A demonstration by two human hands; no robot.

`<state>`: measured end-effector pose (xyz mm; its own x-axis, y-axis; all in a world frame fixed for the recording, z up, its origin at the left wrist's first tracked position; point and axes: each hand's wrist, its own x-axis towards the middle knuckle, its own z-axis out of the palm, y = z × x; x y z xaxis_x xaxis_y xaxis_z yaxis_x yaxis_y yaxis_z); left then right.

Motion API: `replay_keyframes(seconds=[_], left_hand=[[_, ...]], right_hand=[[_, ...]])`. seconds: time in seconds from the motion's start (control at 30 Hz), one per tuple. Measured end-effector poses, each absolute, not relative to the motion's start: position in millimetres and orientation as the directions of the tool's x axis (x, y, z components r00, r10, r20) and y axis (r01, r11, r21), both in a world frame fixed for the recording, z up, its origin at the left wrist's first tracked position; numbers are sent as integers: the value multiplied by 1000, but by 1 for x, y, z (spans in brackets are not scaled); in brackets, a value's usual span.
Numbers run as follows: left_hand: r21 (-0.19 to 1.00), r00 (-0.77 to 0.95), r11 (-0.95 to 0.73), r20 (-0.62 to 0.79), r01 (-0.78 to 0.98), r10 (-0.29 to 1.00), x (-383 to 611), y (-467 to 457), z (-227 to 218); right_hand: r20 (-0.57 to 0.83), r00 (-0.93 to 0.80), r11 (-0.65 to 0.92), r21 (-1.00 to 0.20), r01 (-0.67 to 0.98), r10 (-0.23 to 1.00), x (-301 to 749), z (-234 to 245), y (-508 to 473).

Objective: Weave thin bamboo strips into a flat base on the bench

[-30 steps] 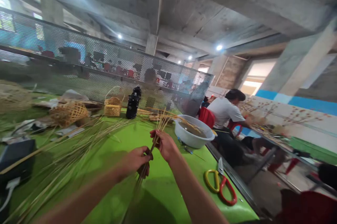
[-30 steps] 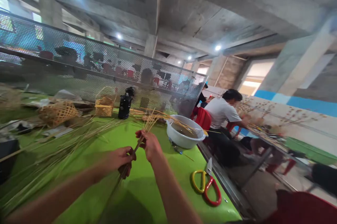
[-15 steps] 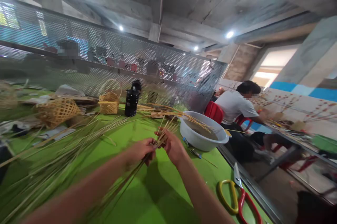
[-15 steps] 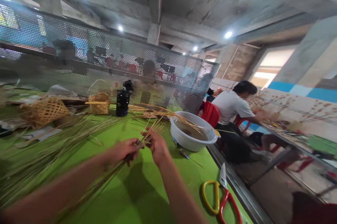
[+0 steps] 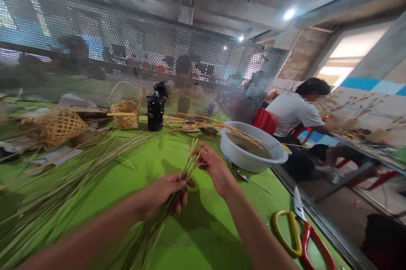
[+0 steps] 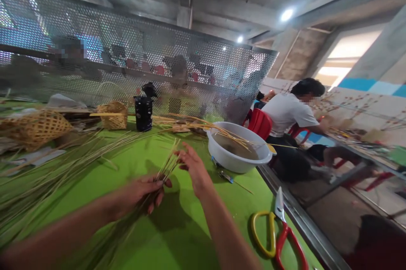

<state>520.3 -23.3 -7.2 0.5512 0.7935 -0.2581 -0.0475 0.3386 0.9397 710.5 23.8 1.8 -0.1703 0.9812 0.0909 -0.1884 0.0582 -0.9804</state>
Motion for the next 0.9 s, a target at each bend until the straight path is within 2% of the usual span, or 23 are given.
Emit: replay_keyframes(seconds=[0.1, 0.2, 0.33, 0.6, 0.77, 0.9], left_hand=[[944, 587, 326, -239, -46, 774, 519, -28, -1], [940, 649, 340, -236, -36, 723, 518, -31, 1], [928, 700, 370, -244, -31, 671, 517, -31, -5], [922, 706, 380, -221, -74, 673, 519, -31, 1], [912, 694, 396, -217, -107, 686, 522, -35, 10], [917, 664, 393, -253, -66, 703, 524, -36, 15]], right_hand=[[198, -89, 187, -976, -116, 976, 725, 12, 26], [239, -100, 231, -970, -80, 966, 727, 16, 24], [240, -132, 230, -969, -86, 962, 721, 14, 20], [223, -180, 220, -975, -39, 958, 720, 16, 20], [226, -139, 214, -972, -96, 964, 719, 14, 21], [223, -180, 208, -973, -95, 958, 717, 15, 18]])
